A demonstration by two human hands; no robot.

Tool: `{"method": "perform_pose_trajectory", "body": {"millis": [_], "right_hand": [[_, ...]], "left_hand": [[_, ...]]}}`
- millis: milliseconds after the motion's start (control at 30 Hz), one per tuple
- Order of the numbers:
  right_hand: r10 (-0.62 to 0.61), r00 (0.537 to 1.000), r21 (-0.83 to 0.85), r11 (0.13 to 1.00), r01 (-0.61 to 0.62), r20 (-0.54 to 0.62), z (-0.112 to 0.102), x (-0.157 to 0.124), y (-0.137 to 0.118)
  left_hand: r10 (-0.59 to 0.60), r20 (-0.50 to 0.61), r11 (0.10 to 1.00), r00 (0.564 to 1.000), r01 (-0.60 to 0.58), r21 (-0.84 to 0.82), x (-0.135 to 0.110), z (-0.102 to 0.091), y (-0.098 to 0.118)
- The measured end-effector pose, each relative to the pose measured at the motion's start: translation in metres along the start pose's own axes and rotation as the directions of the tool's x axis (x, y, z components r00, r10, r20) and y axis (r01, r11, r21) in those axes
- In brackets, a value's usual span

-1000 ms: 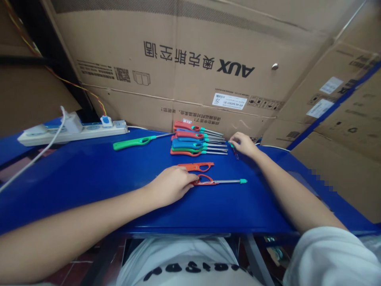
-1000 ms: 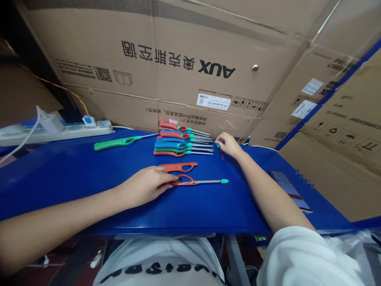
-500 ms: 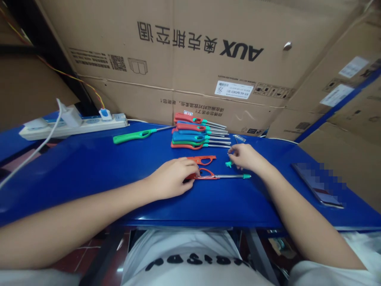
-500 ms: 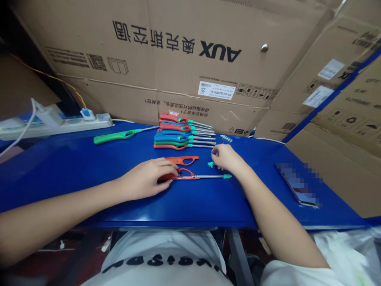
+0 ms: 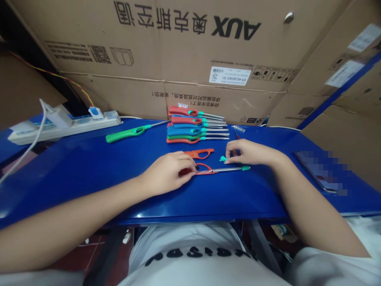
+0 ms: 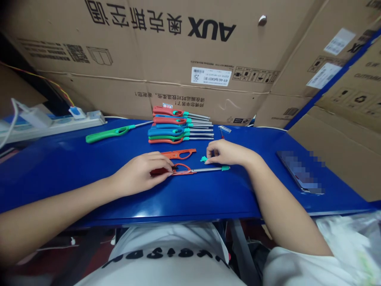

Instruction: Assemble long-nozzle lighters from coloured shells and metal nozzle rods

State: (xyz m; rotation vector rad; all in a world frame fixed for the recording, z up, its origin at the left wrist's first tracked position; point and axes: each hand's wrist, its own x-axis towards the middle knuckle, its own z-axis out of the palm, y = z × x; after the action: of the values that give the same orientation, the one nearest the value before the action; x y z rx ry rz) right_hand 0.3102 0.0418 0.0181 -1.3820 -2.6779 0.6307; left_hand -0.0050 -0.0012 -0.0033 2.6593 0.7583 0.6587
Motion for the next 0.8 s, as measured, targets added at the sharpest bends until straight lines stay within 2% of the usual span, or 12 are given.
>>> {"method": "perform_pose_trajectory", "body": {"millis": [133, 300, 467, 600, 700, 800], "right_hand": [[-0.01, 0.999, -0.015, 1.0, 0.009, -0.034, 0.003, 0.003, -0.004], [-0.174, 0.966, 0.033, 0.982, 0.183, -0.19, 0.005, 0.003, -0.025], [-0.305, 0.927, 0.06, 0.944, 0.325, -0.22, 0.02, 0.007, -0.049], [-0.318, 0.917, 0.082, 0.935, 0.346, -0.24, 0.032, 0.011, -0.055], [-0.296, 0.93, 0.132, 0.935, 0.328, -0.217, 0.034, 0.012, -0.056], [-0.284, 0.939, 0.169, 0.933, 0.317, -0.193, 0.034, 0.011, -0.057]], "left_hand": [[0.0, 0.017, 0.999, 1.0, 0.0, -0.039, -0.001, -0.002, 0.001], [-0.037, 0.062, 0.999, 0.997, 0.038, -0.023, -0.002, 0.0, 0.001], [-0.058, 0.067, 0.998, 0.996, 0.061, -0.034, -0.001, 0.002, -0.002], [-0.094, 0.071, 0.992, 0.993, 0.099, -0.074, 0.0, 0.001, -0.003], [-0.143, 0.084, 0.976, 0.986, 0.154, -0.152, 0.001, -0.001, -0.003], [-0.172, 0.096, 0.971, 0.98, 0.185, -0.153, 0.001, -0.003, -0.003]]}}
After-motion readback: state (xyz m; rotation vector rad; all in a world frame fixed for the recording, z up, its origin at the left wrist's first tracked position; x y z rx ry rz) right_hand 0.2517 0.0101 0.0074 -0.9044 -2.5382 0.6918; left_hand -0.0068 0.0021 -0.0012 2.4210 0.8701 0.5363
